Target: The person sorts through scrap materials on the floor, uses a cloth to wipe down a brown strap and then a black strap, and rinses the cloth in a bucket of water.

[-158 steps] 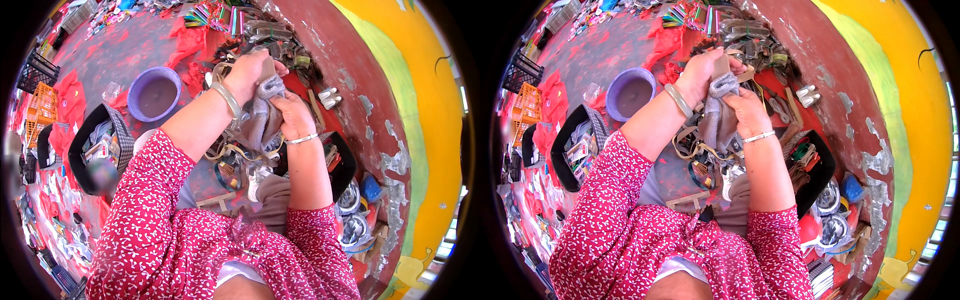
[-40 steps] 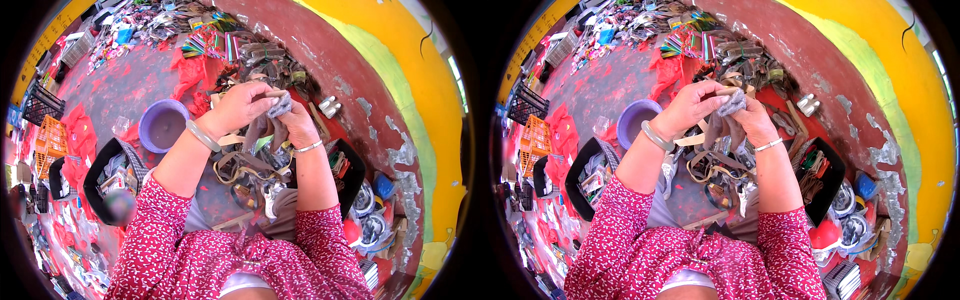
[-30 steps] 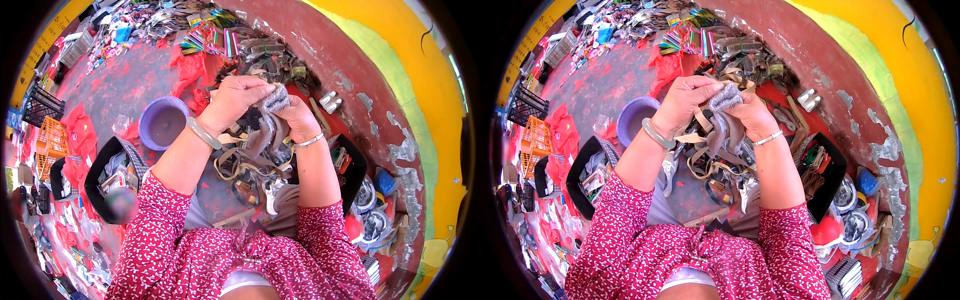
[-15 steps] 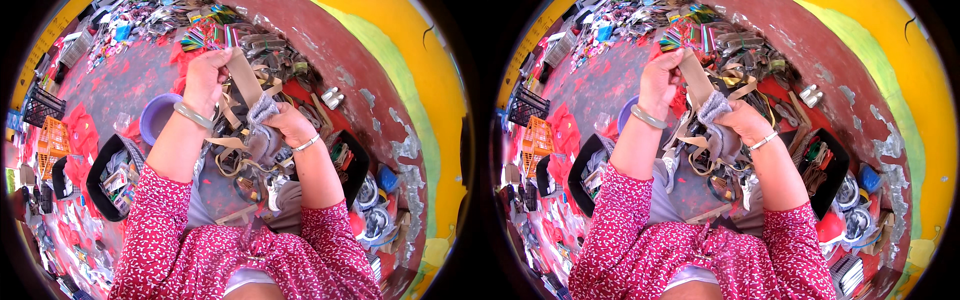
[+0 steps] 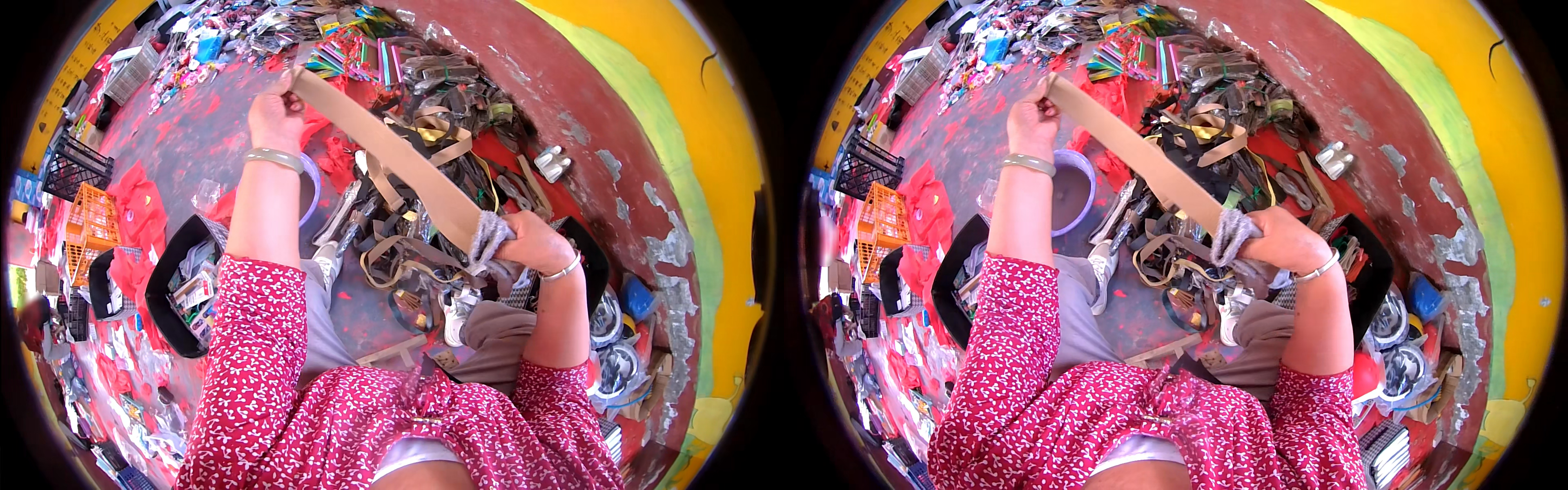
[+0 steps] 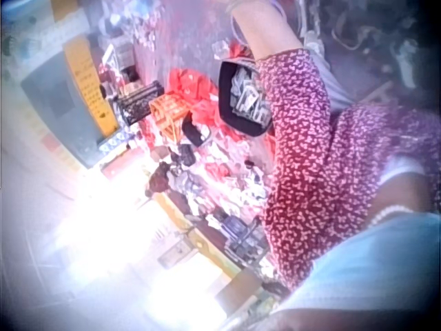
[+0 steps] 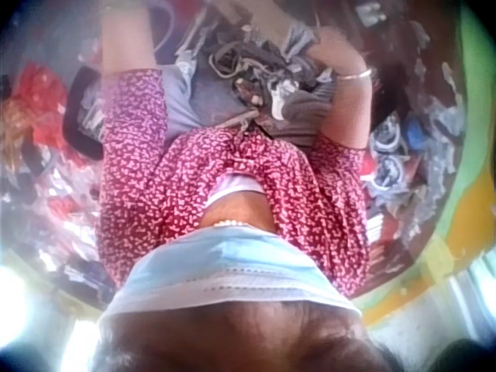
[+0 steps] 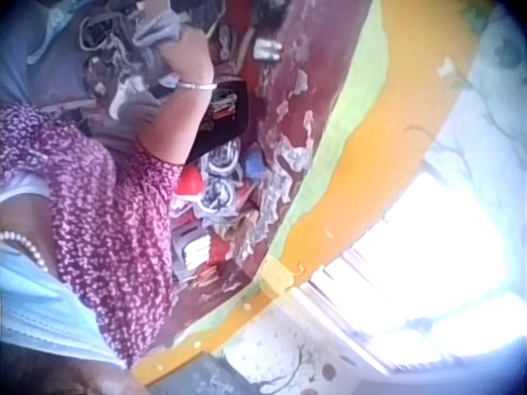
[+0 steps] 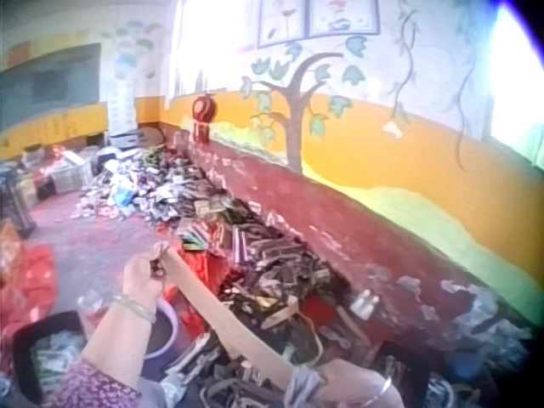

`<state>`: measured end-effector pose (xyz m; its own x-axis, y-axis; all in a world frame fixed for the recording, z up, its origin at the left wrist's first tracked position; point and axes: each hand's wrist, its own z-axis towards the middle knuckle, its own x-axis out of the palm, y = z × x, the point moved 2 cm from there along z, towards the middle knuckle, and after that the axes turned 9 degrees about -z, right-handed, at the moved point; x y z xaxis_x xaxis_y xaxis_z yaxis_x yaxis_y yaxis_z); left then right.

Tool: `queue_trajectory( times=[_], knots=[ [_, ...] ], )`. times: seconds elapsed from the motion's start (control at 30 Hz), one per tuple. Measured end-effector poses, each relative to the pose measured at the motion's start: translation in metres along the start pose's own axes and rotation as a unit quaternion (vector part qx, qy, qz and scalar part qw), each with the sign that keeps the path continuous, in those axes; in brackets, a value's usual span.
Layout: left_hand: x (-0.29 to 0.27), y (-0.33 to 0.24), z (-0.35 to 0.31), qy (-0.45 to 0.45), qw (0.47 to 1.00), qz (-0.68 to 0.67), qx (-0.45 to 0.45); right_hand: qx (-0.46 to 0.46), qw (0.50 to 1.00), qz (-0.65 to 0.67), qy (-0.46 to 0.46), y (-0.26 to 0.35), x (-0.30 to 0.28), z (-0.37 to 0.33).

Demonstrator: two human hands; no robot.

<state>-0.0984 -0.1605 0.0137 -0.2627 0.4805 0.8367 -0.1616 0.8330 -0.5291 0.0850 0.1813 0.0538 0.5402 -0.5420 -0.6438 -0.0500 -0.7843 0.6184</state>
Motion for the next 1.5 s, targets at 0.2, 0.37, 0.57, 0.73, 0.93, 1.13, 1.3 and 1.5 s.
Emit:
queue_trajectory(
  times=[0.2,0.37,0.57,0.73,0.93,1.13,1.3,1.5],
  knots=[
    [0.023,0.048,-0.021,0.020,0.992,-0.076,-0.095,-0.112,0.877,0.462,-0.065,-0.039,0.008,0.028],
    [0.025,0.099,-0.067,0.068,0.953,0.126,-0.267,-0.131,0.787,0.594,-0.109,-0.018,0.006,0.053],
    [0.057,0.138,-0.142,0.214,0.857,0.181,-0.432,-0.102,0.764,0.628,-0.102,-0.018,0.012,0.081],
    [0.056,0.140,-0.146,0.219,0.848,0.014,-0.483,-0.109,0.771,0.624,-0.066,-0.009,0.016,0.081],
    [0.060,0.133,-0.136,0.208,0.885,-0.024,-0.416,-0.069,0.798,0.599,-0.027,0.005,0.018,0.076],
    [0.072,0.114,-0.140,0.190,0.945,0.088,-0.251,-0.082,0.803,0.590,0.026,0.013,0.024,0.078],
    [0.068,0.099,-0.117,0.166,0.966,0.104,-0.170,-0.074,0.841,0.533,0.062,0.028,0.037,0.066],
    [0.058,0.104,-0.101,0.179,0.967,0.128,-0.127,-0.105,0.881,0.458,0.061,0.038,0.039,0.036]
  ],
)
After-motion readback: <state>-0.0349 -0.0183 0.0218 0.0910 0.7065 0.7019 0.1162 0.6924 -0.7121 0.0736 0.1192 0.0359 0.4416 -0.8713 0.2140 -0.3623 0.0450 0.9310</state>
